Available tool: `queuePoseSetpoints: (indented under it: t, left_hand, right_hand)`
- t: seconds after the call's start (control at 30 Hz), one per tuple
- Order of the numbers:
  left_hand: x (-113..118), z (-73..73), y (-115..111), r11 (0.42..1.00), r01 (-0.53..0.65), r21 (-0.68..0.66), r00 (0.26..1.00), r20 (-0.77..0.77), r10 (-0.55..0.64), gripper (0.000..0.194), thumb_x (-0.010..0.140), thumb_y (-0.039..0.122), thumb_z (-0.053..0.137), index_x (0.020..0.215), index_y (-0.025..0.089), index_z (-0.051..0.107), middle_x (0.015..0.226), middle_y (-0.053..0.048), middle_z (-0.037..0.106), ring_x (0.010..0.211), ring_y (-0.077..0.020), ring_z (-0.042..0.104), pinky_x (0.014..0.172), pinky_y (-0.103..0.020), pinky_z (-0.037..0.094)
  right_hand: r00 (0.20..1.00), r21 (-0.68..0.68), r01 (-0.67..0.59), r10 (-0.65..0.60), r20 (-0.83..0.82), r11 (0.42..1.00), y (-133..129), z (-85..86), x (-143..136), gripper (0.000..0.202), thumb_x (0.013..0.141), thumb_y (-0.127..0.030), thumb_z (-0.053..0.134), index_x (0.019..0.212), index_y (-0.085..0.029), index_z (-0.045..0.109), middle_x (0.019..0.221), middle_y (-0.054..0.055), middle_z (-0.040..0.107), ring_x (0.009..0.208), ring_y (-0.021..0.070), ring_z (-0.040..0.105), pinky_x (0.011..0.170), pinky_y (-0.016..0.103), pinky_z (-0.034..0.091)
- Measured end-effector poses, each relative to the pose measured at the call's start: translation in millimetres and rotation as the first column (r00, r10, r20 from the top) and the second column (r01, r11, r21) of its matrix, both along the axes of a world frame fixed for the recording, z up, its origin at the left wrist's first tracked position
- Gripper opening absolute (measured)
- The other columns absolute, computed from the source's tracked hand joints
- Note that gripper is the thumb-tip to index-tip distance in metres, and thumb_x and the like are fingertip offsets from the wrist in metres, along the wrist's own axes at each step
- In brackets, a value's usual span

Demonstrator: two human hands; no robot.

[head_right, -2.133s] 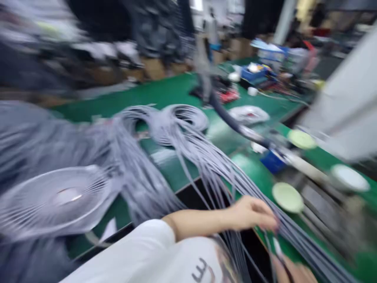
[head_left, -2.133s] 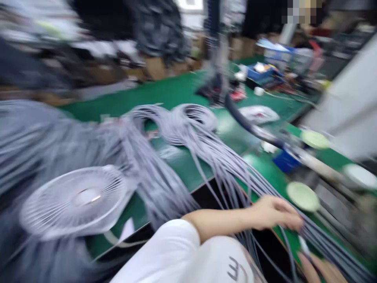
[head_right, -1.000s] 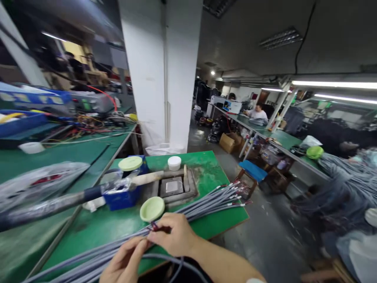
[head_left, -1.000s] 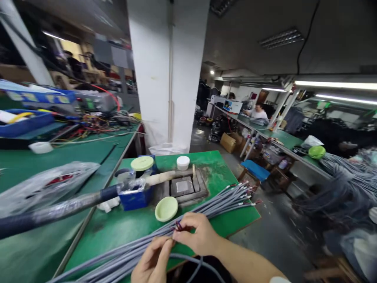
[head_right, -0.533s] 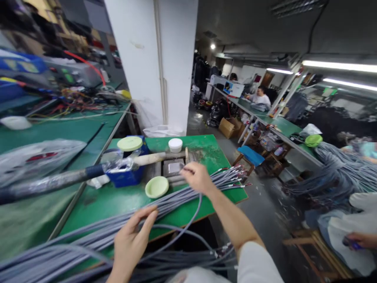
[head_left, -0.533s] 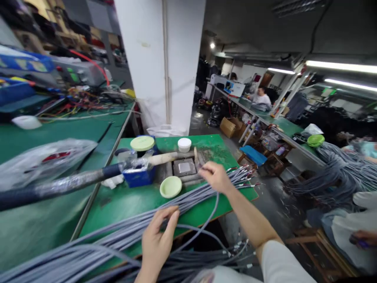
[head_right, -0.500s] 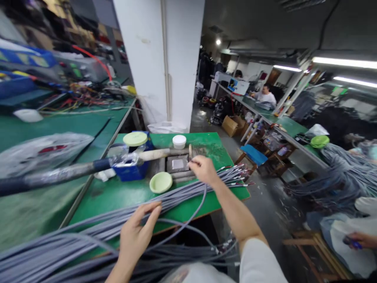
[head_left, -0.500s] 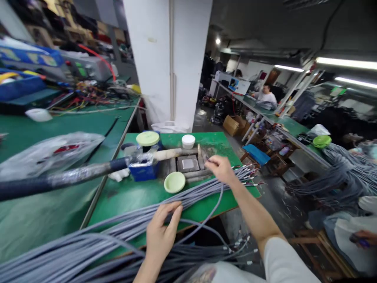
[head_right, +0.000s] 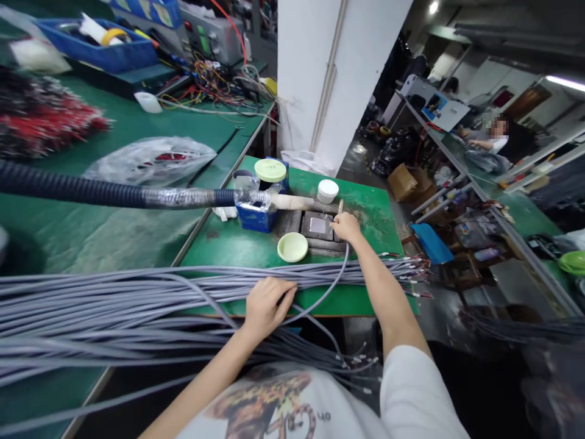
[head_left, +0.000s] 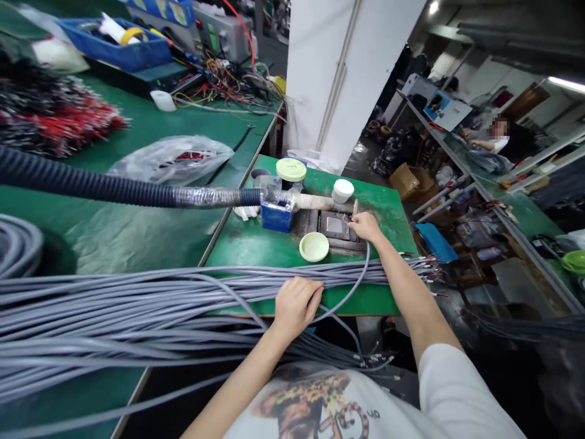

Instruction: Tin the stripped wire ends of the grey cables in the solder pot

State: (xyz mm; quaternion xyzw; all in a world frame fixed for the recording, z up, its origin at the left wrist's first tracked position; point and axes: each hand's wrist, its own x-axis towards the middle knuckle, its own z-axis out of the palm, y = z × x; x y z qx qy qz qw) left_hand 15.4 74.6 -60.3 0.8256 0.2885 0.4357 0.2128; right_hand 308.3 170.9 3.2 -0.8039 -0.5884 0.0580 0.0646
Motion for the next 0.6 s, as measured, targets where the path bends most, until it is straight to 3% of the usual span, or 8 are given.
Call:
queuePoseSetpoints:
  t: [0.33, 0.47, 0.6]
  left_hand:
    - [1, -3.4, 0, 1.0, -0.004, -0.002, 1.0, 0.004, 0.004, 0.015, 0.087, 0.017, 0.057, 0.1, 0.021, 0.063, 0.084, -0.004, 0.07, 0.075, -0.0181, 0.059, 0.069, -0.032, 0.039]
    - [2, -2.9, 1, 1.0, -0.006, 0.009, 1.0, 0.006, 0.006, 0.016, 0.086, 0.016, 0.057, 0.101, 0.021, 0.062, 0.084, -0.004, 0.07, 0.075, -0.0181, 0.058, 0.069, -0.033, 0.039]
    - [2, -4.0, 1, 1.0, -0.002, 0.018, 1.0, 0.005, 0.001, 0.016, 0.086, 0.016, 0.057, 0.101, 0.021, 0.062, 0.086, -0.005, 0.071, 0.077, -0.0184, 0.06, 0.07, -0.033, 0.041]
  right_hand:
    - [0.997, -0.125, -0.027, 0.035, 0.066, 0.992, 14, -6.8, -11, 0.019, 0.075, -0.032, 0.061, 0.064, -0.018, 0.068, 0.071, 0.006, 0.067, 0.069, 0.0155, 0.056, 0.062, 0.025, 0.032]
    - [0.998, -0.109, -0.036, 0.041, 0.045, 0.993, 17, -8.3, -12, 0.019, 0.074, -0.031, 0.062, 0.063, -0.017, 0.068, 0.068, 0.006, 0.066, 0.067, 0.0153, 0.055, 0.06, 0.025, 0.031]
    - [0.998, -0.042, -0.067, 0.066, -0.021, 0.997, 9, 4.2, -14, 0.025, 0.076, -0.033, 0.06, 0.061, -0.015, 0.067, 0.061, 0.003, 0.061, 0.063, 0.0136, 0.052, 0.057, 0.025, 0.031]
